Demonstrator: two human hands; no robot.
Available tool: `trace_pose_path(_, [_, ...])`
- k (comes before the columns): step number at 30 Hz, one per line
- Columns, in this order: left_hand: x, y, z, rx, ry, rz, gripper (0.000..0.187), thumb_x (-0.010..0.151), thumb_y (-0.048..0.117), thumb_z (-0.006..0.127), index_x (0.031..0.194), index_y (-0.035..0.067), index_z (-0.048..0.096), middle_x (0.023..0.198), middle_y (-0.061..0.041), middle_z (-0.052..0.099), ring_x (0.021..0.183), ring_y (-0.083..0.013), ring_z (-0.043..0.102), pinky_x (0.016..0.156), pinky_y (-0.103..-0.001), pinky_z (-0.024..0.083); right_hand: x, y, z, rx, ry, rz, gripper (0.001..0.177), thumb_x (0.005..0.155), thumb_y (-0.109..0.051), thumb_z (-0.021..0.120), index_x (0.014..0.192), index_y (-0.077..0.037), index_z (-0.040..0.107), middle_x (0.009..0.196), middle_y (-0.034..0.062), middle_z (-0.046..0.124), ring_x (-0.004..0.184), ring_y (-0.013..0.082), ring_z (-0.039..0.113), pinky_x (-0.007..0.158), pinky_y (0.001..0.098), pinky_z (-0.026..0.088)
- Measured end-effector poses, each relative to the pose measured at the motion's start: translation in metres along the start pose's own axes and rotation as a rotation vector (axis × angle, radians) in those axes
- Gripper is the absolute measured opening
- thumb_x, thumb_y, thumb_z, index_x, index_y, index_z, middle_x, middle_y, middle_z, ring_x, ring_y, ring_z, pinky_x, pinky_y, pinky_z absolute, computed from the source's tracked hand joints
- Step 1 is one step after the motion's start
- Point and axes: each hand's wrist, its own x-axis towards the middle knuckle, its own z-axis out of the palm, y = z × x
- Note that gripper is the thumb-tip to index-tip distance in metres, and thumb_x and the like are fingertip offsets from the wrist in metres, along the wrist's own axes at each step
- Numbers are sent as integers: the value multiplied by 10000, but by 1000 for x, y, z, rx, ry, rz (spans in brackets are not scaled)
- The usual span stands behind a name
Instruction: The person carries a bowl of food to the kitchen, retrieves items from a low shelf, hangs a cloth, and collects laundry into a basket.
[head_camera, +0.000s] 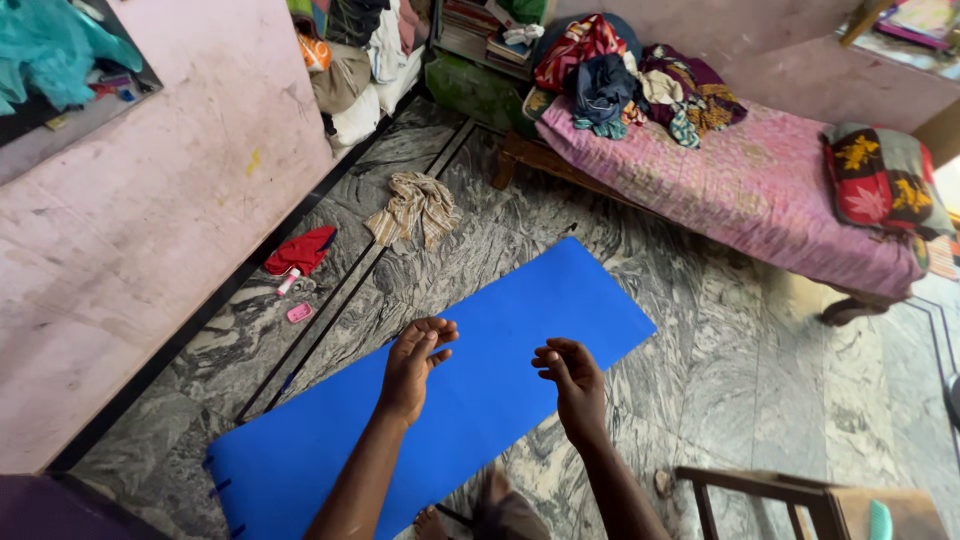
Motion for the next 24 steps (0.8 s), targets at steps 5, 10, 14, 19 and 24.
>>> trace_pose_path(5, [87,-9,-9,20,52,22,203,992,198,548,1155,106,627,1213,-55,709,1156,-169,659,962,-367,495,93,21,-2,34,1,2,300,997,-205,638,1206,10,643,1071,125,749,966,218,740,811,361,590])
trace_pose_path(10, [199,-24,-17,45,132,74,224,991,214,570,1174,101,632,1185,-63,721,1123,-167,677,918,-349,505,219,48,-2,102,-24,1,282,1005,-200,635,1202,2,638,1073,123,741,962,223,735,817,367,591])
trace_pose_path(14, [262,-19,-20,54,229,125,265,995,252,593,1201,95,645,1200,-56,713,1126,-169,672,915,-339,520,308,59,6,124,-136,33,262,1009,-205,633,1193,-18,637,1087,114,737,966,215,729,818,363,590])
trace_pose_path(19, [318,1,-19,36,334,169,264,1003,264,596,1196,86,629,1218,-60,713,1131,-181,674,916,-342,515,415,59,28,179,-253,40,240,1018,-198,636,1190,-30,635,1092,98,734,982,207,723,831,355,580])
trace_pose_path(24, [385,16,-31,54,405,200,255,1005,252,587,1194,88,632,1206,-66,707,1128,-185,677,914,-355,525,502,75,55,224,-305,76,232,1027,-185,628,1204,-35,634,1069,100,744,975,206,712,822,349,555])
